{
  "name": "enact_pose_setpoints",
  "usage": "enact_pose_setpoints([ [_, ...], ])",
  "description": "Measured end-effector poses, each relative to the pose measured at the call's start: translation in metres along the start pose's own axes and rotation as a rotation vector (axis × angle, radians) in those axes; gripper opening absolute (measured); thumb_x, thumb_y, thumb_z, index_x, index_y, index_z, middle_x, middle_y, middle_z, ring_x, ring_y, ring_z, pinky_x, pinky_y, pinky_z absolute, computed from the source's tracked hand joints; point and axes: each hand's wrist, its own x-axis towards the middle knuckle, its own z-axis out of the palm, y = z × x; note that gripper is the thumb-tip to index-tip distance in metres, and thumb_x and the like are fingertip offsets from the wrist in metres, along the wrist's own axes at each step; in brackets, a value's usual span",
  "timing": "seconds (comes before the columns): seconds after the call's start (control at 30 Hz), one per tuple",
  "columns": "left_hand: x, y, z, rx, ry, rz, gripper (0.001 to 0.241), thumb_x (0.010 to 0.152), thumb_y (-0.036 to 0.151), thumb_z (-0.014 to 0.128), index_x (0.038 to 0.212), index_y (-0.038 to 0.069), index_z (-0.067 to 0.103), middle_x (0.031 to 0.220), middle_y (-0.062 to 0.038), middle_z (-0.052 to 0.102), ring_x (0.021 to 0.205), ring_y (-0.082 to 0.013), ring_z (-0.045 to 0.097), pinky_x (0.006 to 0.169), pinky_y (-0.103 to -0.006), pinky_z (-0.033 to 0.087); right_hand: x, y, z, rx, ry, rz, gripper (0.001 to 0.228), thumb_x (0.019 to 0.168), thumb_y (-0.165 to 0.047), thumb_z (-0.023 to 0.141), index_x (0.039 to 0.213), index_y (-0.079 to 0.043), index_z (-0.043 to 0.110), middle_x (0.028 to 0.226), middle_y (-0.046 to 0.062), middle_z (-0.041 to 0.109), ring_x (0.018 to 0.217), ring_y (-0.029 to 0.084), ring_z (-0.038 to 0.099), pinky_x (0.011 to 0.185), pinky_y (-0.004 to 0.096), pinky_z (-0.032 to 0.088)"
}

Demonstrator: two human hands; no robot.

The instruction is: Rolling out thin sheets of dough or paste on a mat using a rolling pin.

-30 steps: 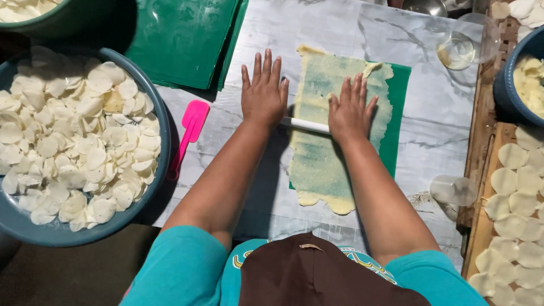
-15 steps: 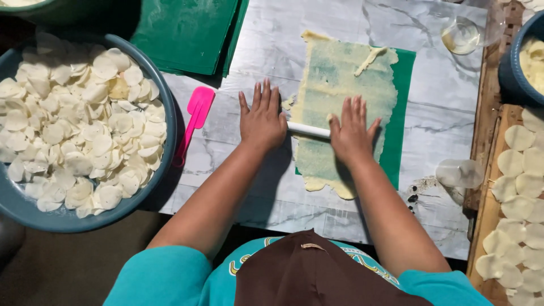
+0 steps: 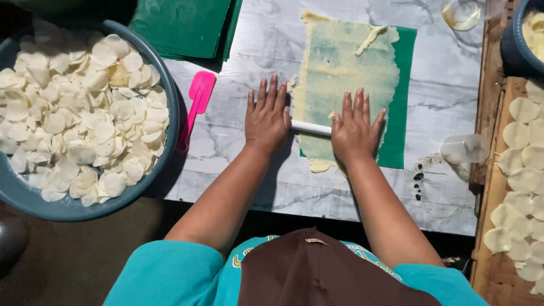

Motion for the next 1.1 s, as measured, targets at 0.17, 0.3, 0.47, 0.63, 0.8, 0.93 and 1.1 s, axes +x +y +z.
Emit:
enact_pose_setpoints([
  [0.17, -0.032, -0.004, 0.005, -0.003, -0.015, 0.002, 0.064, 0.107, 0.042, 0.029, 0.167, 0.02, 0.02, 0.176, -0.006, 0.004, 0.161, -0.0303, -0.002, 0.127, -0.0573, -0.004, -0.034, 0.005, 0.011, -0.019, 0.013, 0.011, 0.062, 0.11, -0.044, 0.032, 0.166, -0.019, 0.025, 0.174, 0.018, 0.015, 0.161, 0.031, 0.008, 0.119, 0.075, -0.003],
  [0.3, 0.016, 0.001, -0.002, 0.096, 0.092, -0.059, 0.07, 0.109, 0.049, 0.028, 0.168, 0.014, 0.015, 0.172, -0.009, -0.006, 0.158, -0.0263, -0.011, 0.124, -0.0613, -0.012, 0.002, 0.003, -0.031, 0.114, -0.104, 0.199, 0.069, 0.107, -0.057, 0.018, 0.168, -0.025, 0.006, 0.174, 0.01, -0.007, 0.159, 0.027, -0.011, 0.114, 0.072, -0.016],
  [0.47, 0.018, 0.009, -0.003, 0.077, -0.092, -0.063, 0.066, 0.11, 0.046, 0.022, 0.168, 0.018, 0.008, 0.173, -0.007, -0.008, 0.159, -0.0268, -0.012, 0.125, -0.059, -0.011, 0.004, 0.011, -0.004, 0.0, -0.094, 0.13, 0.063, 0.11, -0.048, 0.024, 0.168, -0.026, 0.012, 0.172, 0.008, -0.006, 0.16, 0.026, -0.006, 0.117, 0.074, -0.012],
  [0.63, -0.017, 0.008, -0.001, -0.011, -0.068, -0.044, 0.065, 0.108, 0.04, 0.026, 0.168, 0.016, 0.017, 0.175, -0.008, 0.005, 0.161, -0.0294, -0.002, 0.128, -0.0577, -0.005, -0.024, 0.015, 0.009, -0.027, 0.04, 0.034, 0.059, 0.11, -0.043, 0.03, 0.166, -0.023, 0.028, 0.175, 0.013, 0.015, 0.161, 0.028, 0.01, 0.12, 0.076, -0.005],
  [0.8, -0.055, 0.003, 0.011, -0.021, 0.037, 0.015, 0.061, 0.11, 0.037, 0.031, 0.166, 0.012, 0.025, 0.175, -0.01, 0.012, 0.161, -0.0298, 0.008, 0.128, -0.0501, 0.007, -0.057, 0.019, 0.023, -0.064, 0.169, -0.105, 0.056, 0.109, -0.038, 0.039, 0.162, -0.021, 0.039, 0.171, 0.013, 0.03, 0.158, 0.03, 0.023, 0.118, 0.076, 0.002],
  [0.93, -0.092, -0.001, 0.027, -0.024, 0.027, 0.018, 0.063, 0.11, 0.041, 0.03, 0.164, 0.011, 0.026, 0.174, -0.012, 0.014, 0.159, -0.031, 0.014, 0.127, -0.0466, 0.012, -0.09, 0.023, 0.027, -0.047, 0.19, -0.17, 0.057, 0.108, -0.035, 0.041, 0.163, -0.02, 0.036, 0.171, 0.013, 0.029, 0.157, 0.032, 0.025, 0.118, 0.076, 0.006],
  [1.1, -0.136, -0.027, 0.048, -0.039, 0.157, 0.156, 0.059, 0.098, 0.034, 0.053, 0.155, 0.024, 0.043, 0.156, 0.001, 0.045, 0.142, -0.0237, 0.041, 0.124, -0.0431, 0.023, -0.128, 0.037, 0.031, 0.018, 0.092, -0.27, 0.06, 0.107, -0.038, 0.04, 0.163, -0.017, 0.033, 0.171, 0.011, 0.027, 0.157, 0.032, 0.025, 0.121, 0.071, 0.011],
])
